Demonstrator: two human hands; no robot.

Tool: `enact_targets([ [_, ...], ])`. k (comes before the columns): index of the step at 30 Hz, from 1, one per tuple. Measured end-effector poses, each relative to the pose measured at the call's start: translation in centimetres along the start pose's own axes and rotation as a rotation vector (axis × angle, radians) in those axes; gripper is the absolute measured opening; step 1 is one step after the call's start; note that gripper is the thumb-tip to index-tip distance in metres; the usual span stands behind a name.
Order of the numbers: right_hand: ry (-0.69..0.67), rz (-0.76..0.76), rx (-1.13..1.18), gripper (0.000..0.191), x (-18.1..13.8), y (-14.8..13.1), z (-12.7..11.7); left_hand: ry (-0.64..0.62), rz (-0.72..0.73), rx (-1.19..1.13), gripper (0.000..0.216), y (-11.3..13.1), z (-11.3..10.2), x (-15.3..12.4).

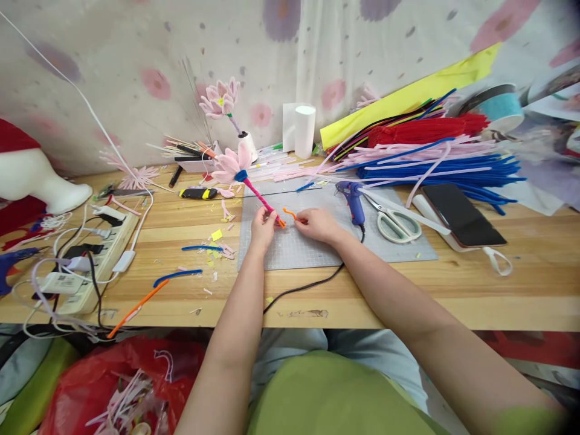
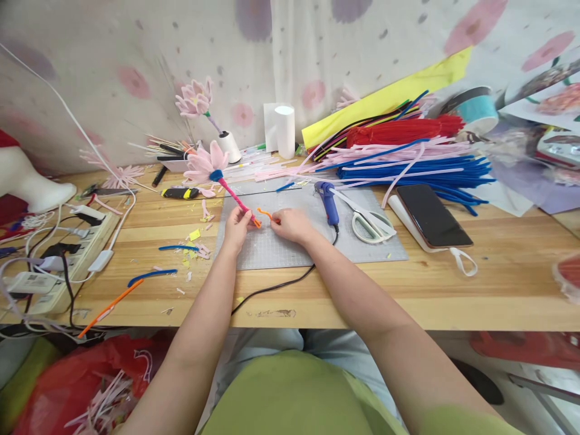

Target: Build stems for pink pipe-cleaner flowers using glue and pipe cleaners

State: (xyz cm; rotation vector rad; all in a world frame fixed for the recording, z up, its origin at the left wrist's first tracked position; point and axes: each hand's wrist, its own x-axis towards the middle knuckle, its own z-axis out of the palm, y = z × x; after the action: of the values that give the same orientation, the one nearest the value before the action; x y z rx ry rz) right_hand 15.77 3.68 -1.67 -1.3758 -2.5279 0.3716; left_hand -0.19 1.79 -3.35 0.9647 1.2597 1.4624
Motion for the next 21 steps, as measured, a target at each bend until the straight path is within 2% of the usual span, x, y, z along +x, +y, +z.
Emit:
enact_targets([
  [3,-0.018,0.106,-0.042,0.037,0.0,-0.4,0.1,-0.002,0.004,-0.001,0.017,0.0,0.0,0.0],
  [6,0.068,0.175,-0.109,0.041,-0.1,-0.5,-0.1,-0.003,0.002,0.003,0.019,0.0,-0.1,0.1],
  [9,0.144,0.154,-0.130,0.038,-0.3,-0.2,-0.4,-0.008,0.006,0.019,0.019,0.0,-0.1,0.2],
  [12,0.110,0.113,-0.117,0.039,-0.4,0.1,-0.6,0.000,0.011,0.032,0.017,0.0,-0.1,0.2],
  [16,0.061,0.139,-0.109,0.045,-0.4,0.3,-0.5,0.003,0.011,0.029,0.012,-0.2,-0.1,0.2],
  [21,0.106,0.076,-0.061,0.038,-0.3,0.6,-0.1,0.040,0.042,0.046,0.014,-0.3,-0.4,0.4],
])
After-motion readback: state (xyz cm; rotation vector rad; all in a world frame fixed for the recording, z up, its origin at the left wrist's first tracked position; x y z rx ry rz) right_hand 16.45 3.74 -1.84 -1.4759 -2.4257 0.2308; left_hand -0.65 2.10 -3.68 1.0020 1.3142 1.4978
